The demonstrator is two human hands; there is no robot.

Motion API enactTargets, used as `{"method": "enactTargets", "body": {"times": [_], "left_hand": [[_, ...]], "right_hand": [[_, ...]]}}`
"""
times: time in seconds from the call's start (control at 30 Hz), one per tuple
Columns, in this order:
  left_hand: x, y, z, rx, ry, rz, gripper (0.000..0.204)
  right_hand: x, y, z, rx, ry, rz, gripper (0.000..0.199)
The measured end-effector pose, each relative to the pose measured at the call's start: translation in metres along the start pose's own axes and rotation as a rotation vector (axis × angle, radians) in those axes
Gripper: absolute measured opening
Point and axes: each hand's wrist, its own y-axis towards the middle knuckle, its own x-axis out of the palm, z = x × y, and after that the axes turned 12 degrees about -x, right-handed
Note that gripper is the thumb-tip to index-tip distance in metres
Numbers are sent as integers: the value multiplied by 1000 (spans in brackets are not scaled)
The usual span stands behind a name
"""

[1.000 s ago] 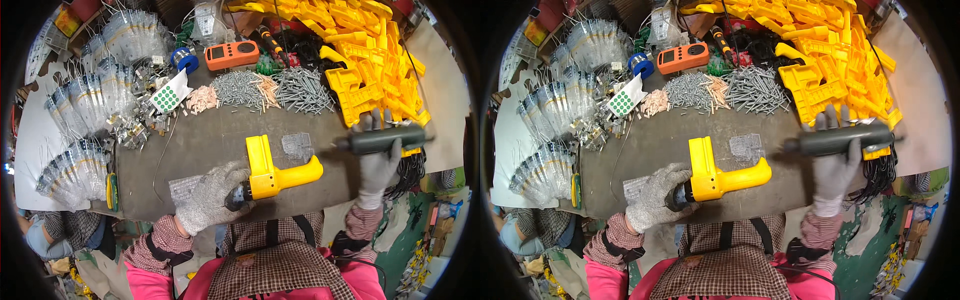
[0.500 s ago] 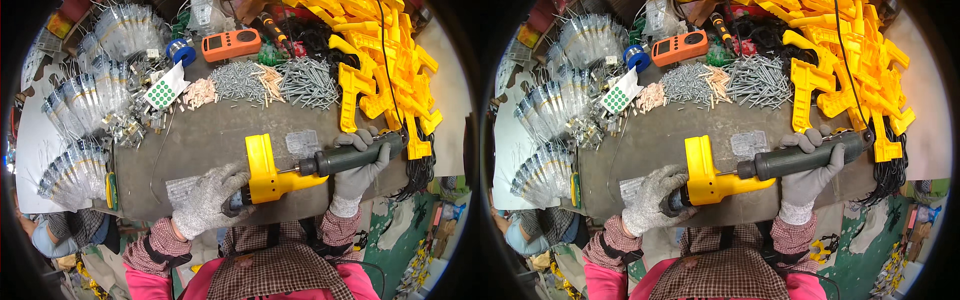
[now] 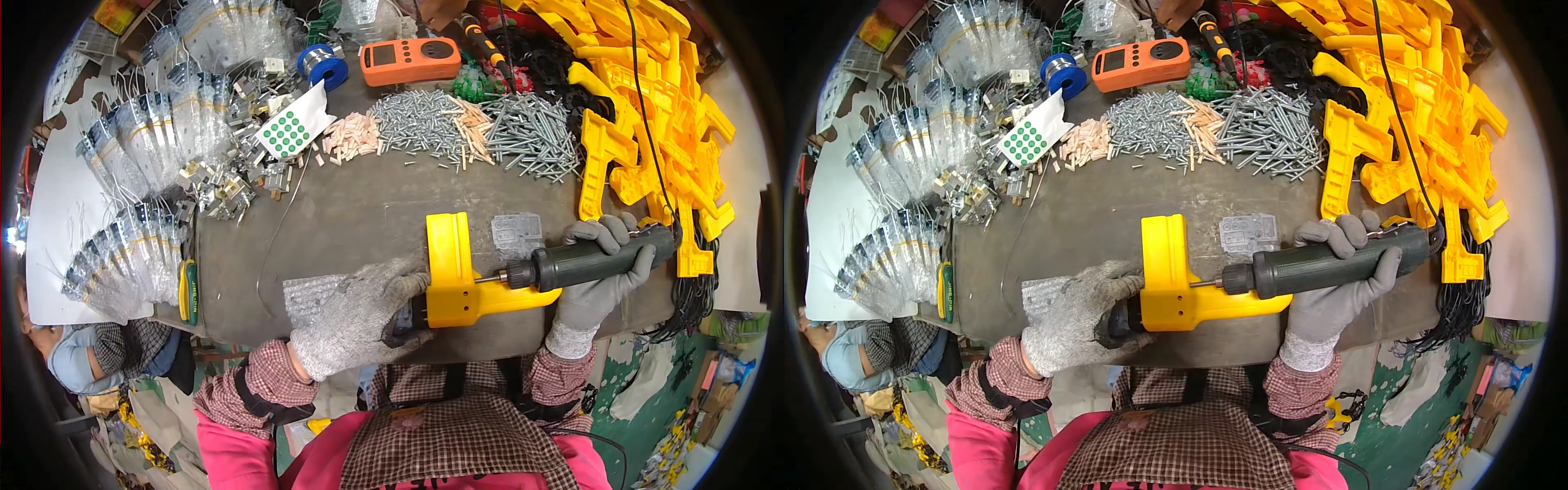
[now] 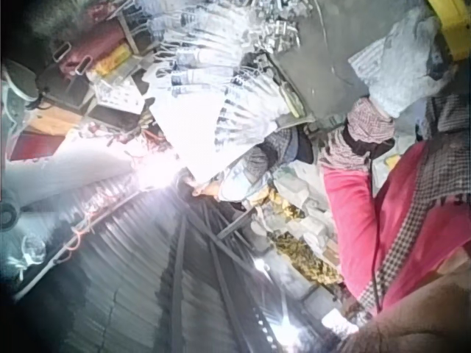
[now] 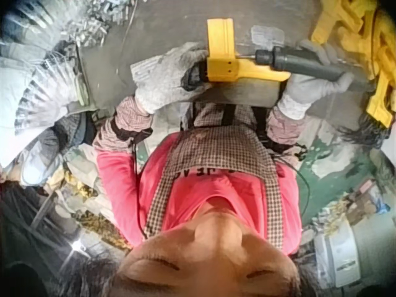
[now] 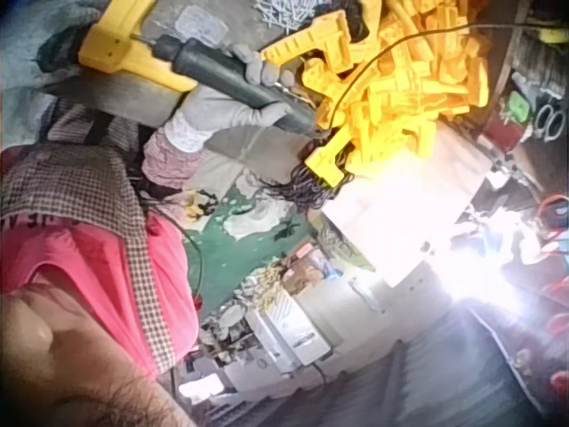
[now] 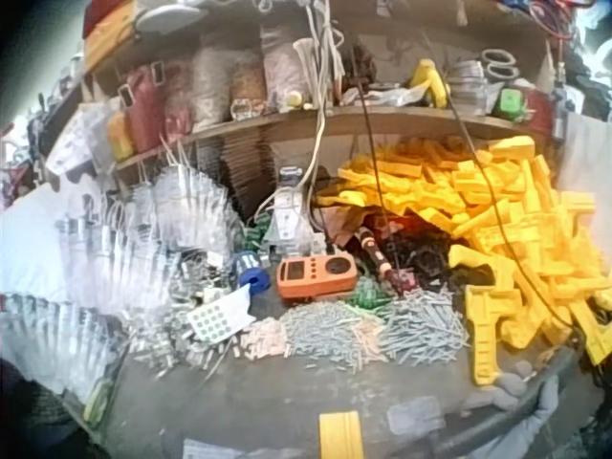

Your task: Assembling electronic components and soldering wires into a yellow plastic toy gun housing.

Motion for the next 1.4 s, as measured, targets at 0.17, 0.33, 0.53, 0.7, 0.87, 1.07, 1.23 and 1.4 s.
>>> {"method": "enactTargets", "body": {"times": [0.17,0.33,0.53,0.7,0.87,1.07,1.23,1.4], "left_hand": [[5,2,-5,-68,-44,-44,67],[17,-7,-13,-54,18,83,66],[19,-5,-18,-5,18,141,63],[11,-3,-15,68,-4,100,64],[13,0,-19,19,-70,179,61],[4,-19,-31,143,34,330,61],[18,-32,-35,222,489,228,57],[16,-27,-33,283,491,306,51]], "right_hand": [[-2,2,4,10,-34,-14,34],[-1,4,7,48,2,-30,35],[1,6,12,57,8,-7,35],[0,6,14,82,34,-28,35],[10,11,20,68,-5,-42,37],[-1,-8,-7,-90,-26,-69,37],[2,-14,-4,-26,12,-118,38],[-2,-12,-6,-12,16,-98,37]]}}
